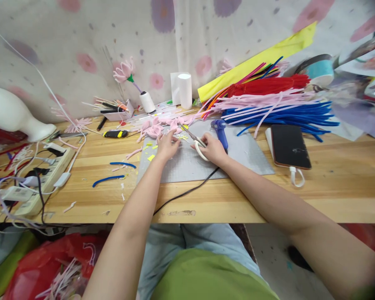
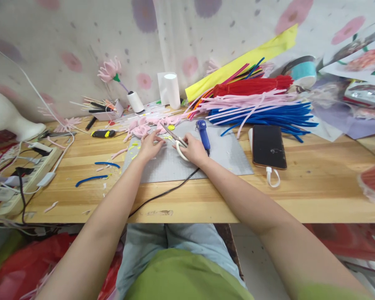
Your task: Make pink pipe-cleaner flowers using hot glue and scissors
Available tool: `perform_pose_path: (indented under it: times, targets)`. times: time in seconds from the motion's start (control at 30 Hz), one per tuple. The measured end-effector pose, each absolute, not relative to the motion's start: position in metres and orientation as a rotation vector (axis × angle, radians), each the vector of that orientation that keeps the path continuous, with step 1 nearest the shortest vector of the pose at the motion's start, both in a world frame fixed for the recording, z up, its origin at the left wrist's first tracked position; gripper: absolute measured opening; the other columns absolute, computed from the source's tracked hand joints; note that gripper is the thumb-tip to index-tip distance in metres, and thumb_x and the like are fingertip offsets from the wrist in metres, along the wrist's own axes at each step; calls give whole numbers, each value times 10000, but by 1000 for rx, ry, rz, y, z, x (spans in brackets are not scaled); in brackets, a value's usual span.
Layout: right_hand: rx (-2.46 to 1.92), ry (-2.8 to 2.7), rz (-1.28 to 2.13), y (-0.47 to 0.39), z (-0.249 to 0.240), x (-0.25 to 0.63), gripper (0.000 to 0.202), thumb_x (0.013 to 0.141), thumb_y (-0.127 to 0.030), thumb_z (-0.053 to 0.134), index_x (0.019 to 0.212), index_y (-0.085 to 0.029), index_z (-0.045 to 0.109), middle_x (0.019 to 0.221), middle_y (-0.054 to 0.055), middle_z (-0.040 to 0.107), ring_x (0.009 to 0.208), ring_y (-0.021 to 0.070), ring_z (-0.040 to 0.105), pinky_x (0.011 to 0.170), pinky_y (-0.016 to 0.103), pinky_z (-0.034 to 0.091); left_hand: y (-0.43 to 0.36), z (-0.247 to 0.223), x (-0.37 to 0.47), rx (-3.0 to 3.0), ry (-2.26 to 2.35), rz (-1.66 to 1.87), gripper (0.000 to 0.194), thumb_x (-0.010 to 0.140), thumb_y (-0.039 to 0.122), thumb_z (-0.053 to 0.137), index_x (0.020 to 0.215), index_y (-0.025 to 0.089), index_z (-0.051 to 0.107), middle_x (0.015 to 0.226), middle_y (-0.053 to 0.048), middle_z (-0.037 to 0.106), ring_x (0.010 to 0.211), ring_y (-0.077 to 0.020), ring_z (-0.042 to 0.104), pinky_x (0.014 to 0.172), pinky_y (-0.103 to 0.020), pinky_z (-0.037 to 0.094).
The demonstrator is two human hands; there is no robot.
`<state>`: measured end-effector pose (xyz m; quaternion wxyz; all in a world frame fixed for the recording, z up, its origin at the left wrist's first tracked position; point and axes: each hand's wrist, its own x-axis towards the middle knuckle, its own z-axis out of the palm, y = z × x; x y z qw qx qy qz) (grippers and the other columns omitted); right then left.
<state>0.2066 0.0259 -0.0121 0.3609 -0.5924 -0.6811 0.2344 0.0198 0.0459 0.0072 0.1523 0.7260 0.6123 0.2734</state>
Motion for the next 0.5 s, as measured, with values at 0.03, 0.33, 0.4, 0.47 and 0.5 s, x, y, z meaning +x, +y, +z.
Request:
perform_pose_path:
  times: [0.03, 0.33, 0.4, 0.47, 0.5]
  targets:
    - [-1528, -1755, 603, 26, -12, 206, 387, 668, -566, 605, 713, -223, 431, 640, -4, 539, 607, 152, 496, 562, 262, 320, 46, 7, 21, 2065, 1770, 788, 441, 781, 228, 529, 1220, 202, 499, 901, -33, 714, 1150, -195, 525, 1093, -418, 153]
    - [-1536, -1775, 598, 28, -14, 206, 358, 680, -542, 598, 741, -224, 446, 665, 3, 555, 626, 162, 504, 565, 265, 317, 50, 5, 33, 2056, 1974, 736, 494, 695, 276, 642, 1171, 216, 525, 839, -29, 693, 1117, -243, 521, 1063, -426, 187]
    - [-1536, -1781, 598, 28, -13, 206, 346, 685, -531, 596, 741, -224, 446, 662, 3, 554, 621, 161, 502, 562, 263, 314, 48, 5, 31, 2089, 1960, 741, 569, 632, 278, 699, 1171, 223, 524, 872, -37, 689, 1150, -268, 493, 1067, -447, 169]
    - [-1535, -1784, 598, 27, -13, 206, 341, 684, -521, 602, 735, -224, 443, 658, 2, 553, 618, 160, 503, 559, 262, 314, 47, 3, 28, 2059, 1881, 792, 569, 625, 251, 702, 1165, 226, 526, 893, -38, 692, 1147, -260, 502, 1075, -463, 156]
    - [-1533, -1783, 599, 27, -13, 206, 342, 682, -519, 607, 732, -224, 443, 659, 3, 555, 619, 160, 505, 559, 262, 315, 47, 2, 26, 2017, 1841, 838, 556, 627, 232, 696, 1157, 228, 531, 891, -36, 695, 1134, -250, 517, 1078, -470, 158]
